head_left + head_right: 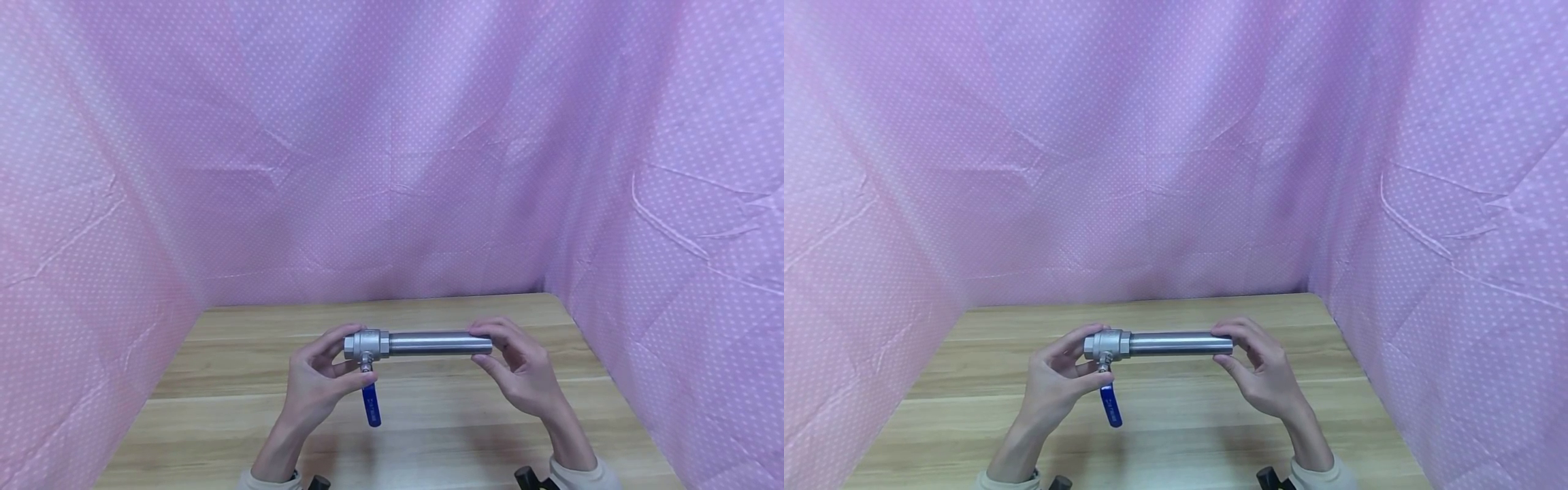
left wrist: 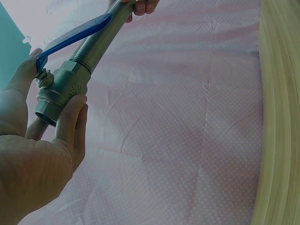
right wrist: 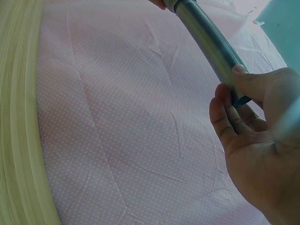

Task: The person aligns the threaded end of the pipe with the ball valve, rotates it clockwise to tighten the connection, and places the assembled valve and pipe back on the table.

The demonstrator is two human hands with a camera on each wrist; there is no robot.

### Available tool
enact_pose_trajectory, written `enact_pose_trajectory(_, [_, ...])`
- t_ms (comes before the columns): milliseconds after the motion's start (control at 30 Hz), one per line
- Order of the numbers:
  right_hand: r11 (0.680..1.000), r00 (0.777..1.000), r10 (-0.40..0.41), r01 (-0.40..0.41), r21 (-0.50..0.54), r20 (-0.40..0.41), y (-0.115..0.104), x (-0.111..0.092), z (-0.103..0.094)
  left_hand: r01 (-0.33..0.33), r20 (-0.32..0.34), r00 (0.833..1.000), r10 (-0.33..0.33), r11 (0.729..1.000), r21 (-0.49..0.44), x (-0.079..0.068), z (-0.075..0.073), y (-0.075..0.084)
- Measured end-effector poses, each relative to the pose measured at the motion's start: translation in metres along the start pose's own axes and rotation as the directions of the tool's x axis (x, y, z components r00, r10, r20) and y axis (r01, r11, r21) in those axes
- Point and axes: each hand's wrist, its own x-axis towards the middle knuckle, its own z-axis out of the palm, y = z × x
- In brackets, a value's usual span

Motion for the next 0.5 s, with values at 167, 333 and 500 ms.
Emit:
enact_pose_trajectory(167, [1.000, 1.000, -0.004, 0.004, -0.021, -0.010, 0.0008, -0.0015, -0.0003, 0.000, -0.002, 1.000, 0.000, 1.000, 0.001, -0.0004, 0.0001, 0.0002])
enact_pose_trajectory(333, [0.999, 0.999, -0.008, 0.006, -0.050, -0.032, 0.0022, -0.0029, 0.0001, 0.002, -0.001, 1.000, -0.002, 1.000, 0.003, -0.0006, -0.0001, 0.0003])
enact_pose_trajectory(500, [0.999, 0.999, 0.002, -0.004, -0.050, -0.040, 0.0014, -0.0029, 0.0001, 0.002, -0.004, 1.000, -0.002, 1.000, 0.004, -0.0008, 0.0001, 0.0005])
